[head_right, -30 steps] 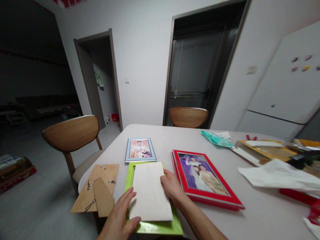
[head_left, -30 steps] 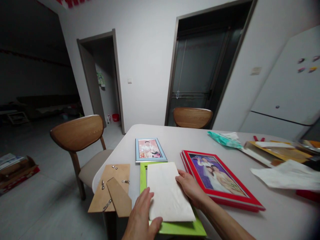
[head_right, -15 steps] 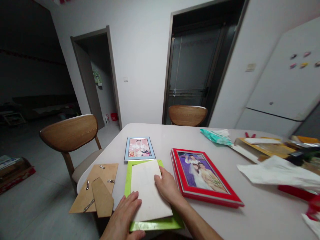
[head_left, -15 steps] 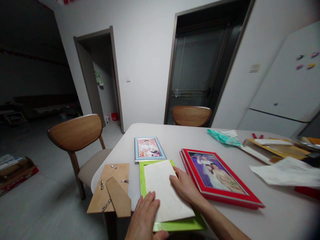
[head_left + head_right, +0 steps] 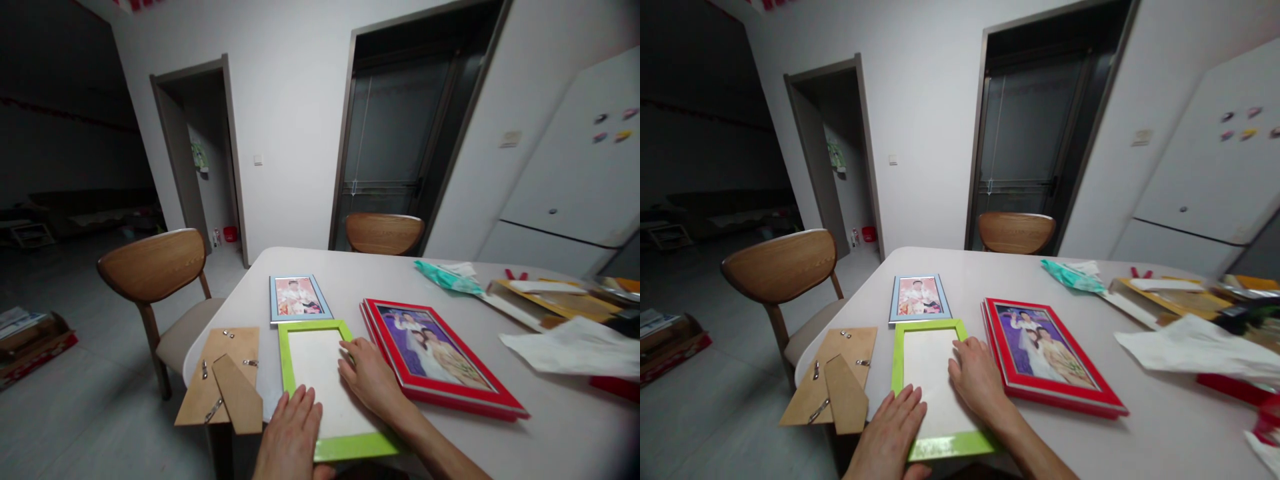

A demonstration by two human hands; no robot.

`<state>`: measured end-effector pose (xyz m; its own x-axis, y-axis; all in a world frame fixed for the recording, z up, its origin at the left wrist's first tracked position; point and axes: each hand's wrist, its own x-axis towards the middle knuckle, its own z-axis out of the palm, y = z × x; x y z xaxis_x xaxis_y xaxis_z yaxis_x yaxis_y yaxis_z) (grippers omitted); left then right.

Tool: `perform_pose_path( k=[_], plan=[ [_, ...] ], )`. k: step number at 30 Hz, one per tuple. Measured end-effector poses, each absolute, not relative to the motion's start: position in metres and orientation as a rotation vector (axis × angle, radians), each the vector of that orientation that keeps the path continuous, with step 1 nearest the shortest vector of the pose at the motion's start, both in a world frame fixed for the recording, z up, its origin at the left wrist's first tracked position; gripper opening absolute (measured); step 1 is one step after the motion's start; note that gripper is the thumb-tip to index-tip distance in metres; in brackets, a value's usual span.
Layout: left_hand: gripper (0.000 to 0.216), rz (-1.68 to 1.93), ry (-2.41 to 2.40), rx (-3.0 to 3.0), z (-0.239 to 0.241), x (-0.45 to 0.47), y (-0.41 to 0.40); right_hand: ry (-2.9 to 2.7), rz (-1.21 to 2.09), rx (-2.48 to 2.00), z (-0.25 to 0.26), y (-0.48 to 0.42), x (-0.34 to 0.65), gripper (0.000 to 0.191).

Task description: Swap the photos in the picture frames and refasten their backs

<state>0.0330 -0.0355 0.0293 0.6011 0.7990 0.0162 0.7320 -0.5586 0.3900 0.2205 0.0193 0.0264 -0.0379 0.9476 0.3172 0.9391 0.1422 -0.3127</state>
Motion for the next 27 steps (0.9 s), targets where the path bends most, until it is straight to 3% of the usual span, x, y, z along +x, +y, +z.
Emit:
perform_pose_path(
  k=[8,12,18,24,27],
  plan=[
    [0.074,0.327,1.238,2.548,0.023,0.021,-0.038,-2.006,0.044,-1.718,0.031,0.01,0.214,0.031],
    [0.065,0.75,1.458,2.592,0.018,-0.037,-0.041,-2.073,0.194,-1.565,0.041,0.003,0.191,0.031],
    [0.053,0.858,1.912,2.509,-0.018,-0.12,-0.018,-2.223,0.33,-1.39,0.05,-0.004,0.12,0.03],
    [0.039,1.014,1.983,2.529,-0.03,-0.12,-0.006,-2.269,0.326,-1.443,0.042,-0.002,0.075,0.049],
    [0.035,1.148,1.978,2.6,-0.013,-0.107,-0.009,-2.16,0.456,-1.397,0.044,0.0,0.076,0.045]
  ],
)
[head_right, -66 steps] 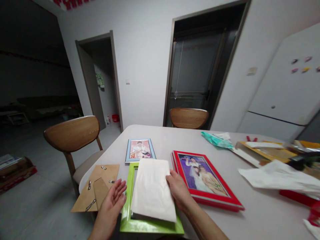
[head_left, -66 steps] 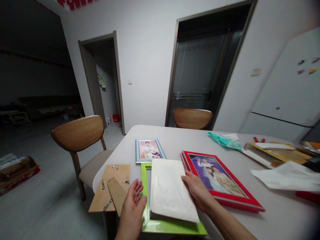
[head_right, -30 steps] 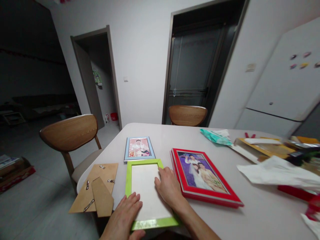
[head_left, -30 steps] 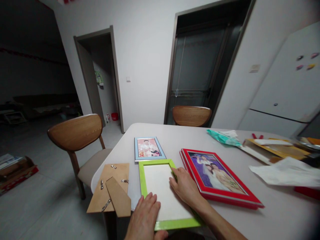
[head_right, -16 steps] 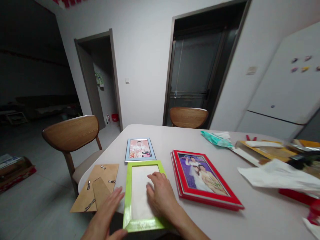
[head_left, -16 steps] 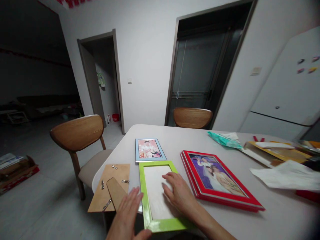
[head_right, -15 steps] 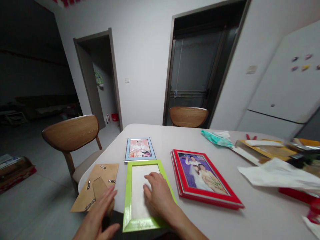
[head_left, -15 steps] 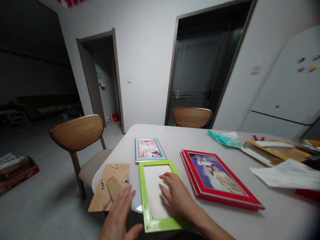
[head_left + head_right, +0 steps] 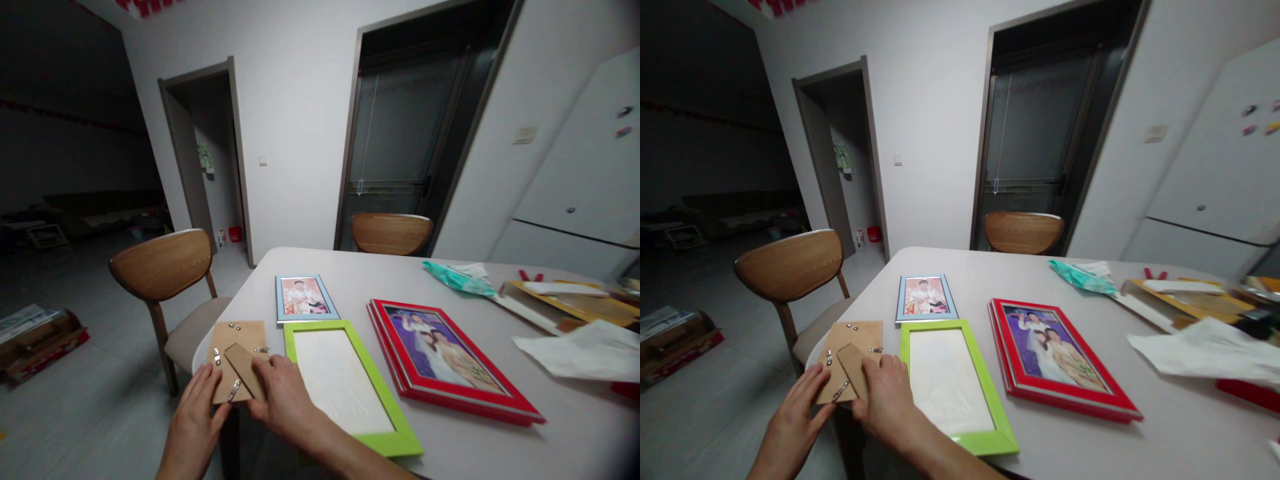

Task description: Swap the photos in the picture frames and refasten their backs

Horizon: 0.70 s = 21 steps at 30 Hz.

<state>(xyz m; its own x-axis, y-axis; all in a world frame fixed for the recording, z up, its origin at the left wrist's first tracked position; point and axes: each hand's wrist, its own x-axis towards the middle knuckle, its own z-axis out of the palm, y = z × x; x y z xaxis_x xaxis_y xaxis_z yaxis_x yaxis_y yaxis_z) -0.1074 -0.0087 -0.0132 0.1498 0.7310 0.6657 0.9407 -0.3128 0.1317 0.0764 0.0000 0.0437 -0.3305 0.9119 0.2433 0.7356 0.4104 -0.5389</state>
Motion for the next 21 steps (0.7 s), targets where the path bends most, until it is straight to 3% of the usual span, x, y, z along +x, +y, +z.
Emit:
perform_pose_path(
  k=[8,16,21],
  plan=[
    [0.03,-1.078,-1.344,-2.151,0.033,-0.041,-0.037,-1.995,0.571,-1.155,0.064,-0.028,0.146,0.032],
    [0.028,-1.016,-1.035,-2.559,0.019,0.032,-0.041,-1.979,0.334,-1.359,0.043,-0.052,0.239,0.03],
    [0.025,-0.749,-1.214,-2.798,0.019,0.039,-0.034,-2.075,0.263,-1.391,0.03,-0.048,0.245,0.029]
  ],
)
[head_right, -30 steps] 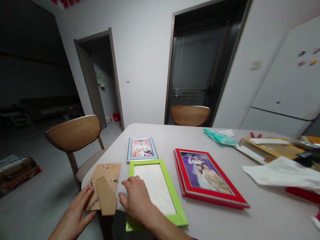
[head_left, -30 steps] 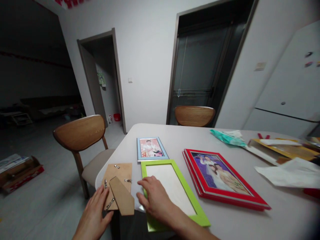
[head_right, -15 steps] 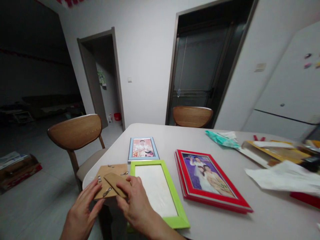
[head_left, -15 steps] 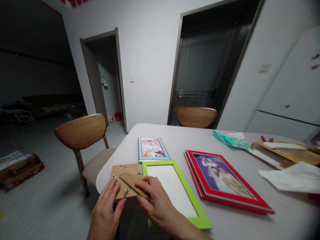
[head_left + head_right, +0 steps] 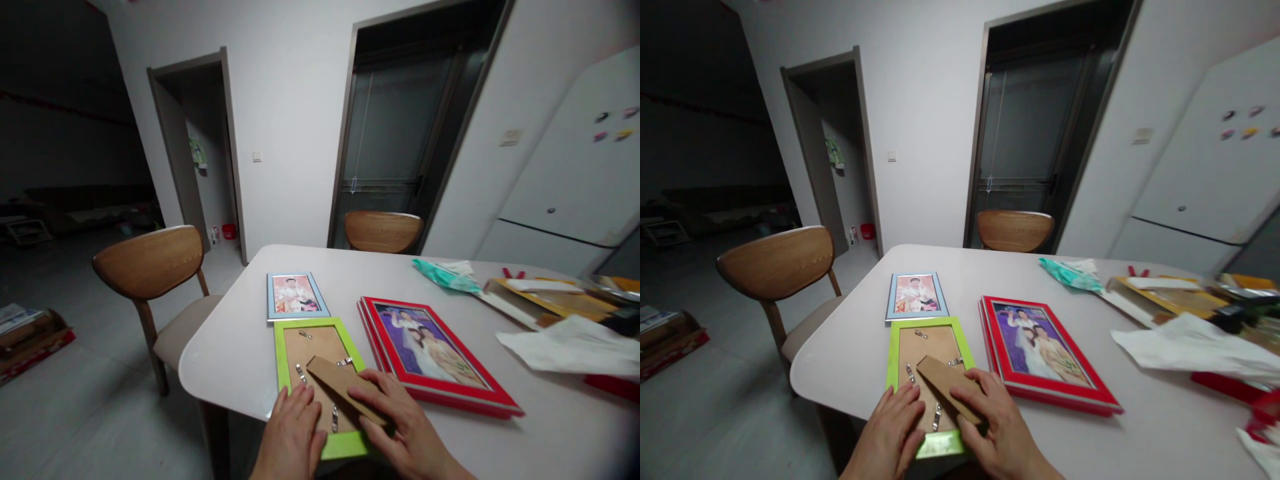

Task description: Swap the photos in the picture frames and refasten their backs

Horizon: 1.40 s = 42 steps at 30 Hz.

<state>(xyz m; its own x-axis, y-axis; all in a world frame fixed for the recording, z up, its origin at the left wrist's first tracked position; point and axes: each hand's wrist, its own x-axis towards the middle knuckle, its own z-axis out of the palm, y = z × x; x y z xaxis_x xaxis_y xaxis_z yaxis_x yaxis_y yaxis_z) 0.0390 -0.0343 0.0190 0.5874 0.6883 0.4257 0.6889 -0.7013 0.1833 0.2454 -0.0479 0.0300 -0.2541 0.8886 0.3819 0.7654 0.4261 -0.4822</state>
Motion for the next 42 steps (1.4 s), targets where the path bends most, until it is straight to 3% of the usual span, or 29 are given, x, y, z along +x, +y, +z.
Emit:
perform_pose_path(
  k=[4,9,18,33,42],
  plan=[
    [0.032,-0.572,-1.374,-2.954,0.024,0.029,-0.034,-2.13,0.229,-1.35,0.021,-0.043,0.239,0.032],
    [0.063,-0.521,-1.519,-3.013,0.021,0.02,-0.036,-2.128,0.265,-1.359,0.021,-0.043,0.238,0.033],
    [0.034,-0.462,-1.671,-3.019,0.032,0.023,-0.037,-2.186,0.266,-1.442,0.03,-0.04,0.23,0.028],
    [0.026,-0.632,-1.639,-3.016,0.026,0.011,-0.031,-2.438,0.286,-1.217,0.046,-0.033,0.203,0.024],
    [0.032,-0.654,-1.675,-3.015,0.025,0.007,-0.031,-2.558,0.305,-1.136,0.052,-0.036,0.209,0.029]
  ],
)
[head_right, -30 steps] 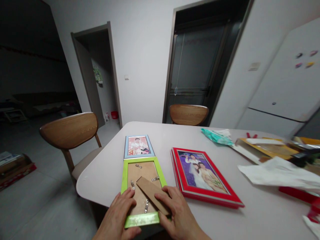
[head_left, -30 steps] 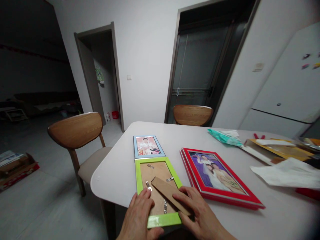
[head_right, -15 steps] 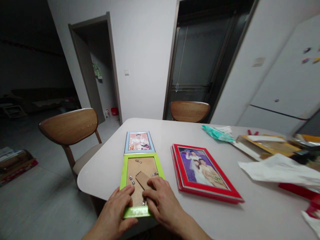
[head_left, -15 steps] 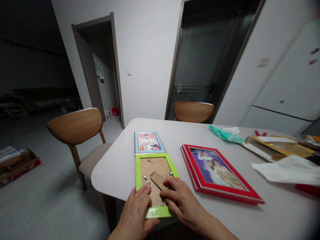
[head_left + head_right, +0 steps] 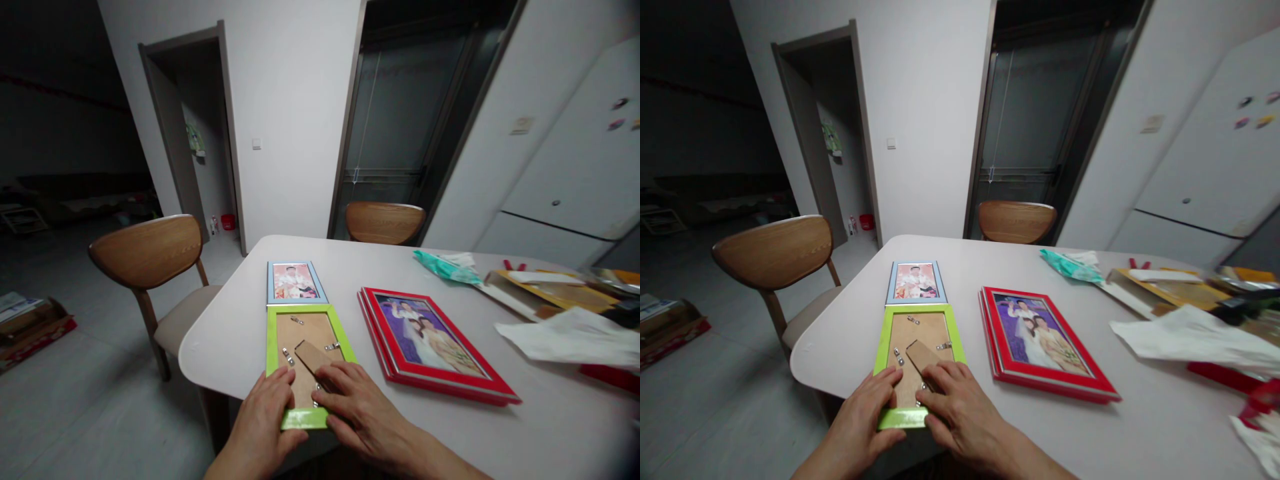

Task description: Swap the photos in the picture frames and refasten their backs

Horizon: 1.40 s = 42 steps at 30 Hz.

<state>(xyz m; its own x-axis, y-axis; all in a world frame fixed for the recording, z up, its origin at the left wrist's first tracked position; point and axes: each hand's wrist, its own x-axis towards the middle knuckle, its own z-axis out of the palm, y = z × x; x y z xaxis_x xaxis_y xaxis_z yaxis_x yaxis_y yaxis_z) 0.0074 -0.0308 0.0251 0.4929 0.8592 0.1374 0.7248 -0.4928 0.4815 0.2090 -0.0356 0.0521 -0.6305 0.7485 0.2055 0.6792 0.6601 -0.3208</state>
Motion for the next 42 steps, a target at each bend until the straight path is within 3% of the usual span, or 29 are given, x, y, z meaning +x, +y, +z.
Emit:
perform_pose_path(
  k=[14,27,42],
  plan=[
    [0.028,0.581,1.285,2.345,0.024,0.002,-0.029,-2.461,0.405,-1.123,0.052,-0.033,0.205,0.027],
    [0.03,0.731,1.245,2.278,0.023,0.007,-0.032,-2.374,0.163,-1.35,0.042,0.013,0.159,0.024],
    [0.035,0.748,1.24,2.242,0.026,0.008,-0.03,-2.507,0.316,-1.065,0.047,0.013,0.156,0.015]
  ],
)
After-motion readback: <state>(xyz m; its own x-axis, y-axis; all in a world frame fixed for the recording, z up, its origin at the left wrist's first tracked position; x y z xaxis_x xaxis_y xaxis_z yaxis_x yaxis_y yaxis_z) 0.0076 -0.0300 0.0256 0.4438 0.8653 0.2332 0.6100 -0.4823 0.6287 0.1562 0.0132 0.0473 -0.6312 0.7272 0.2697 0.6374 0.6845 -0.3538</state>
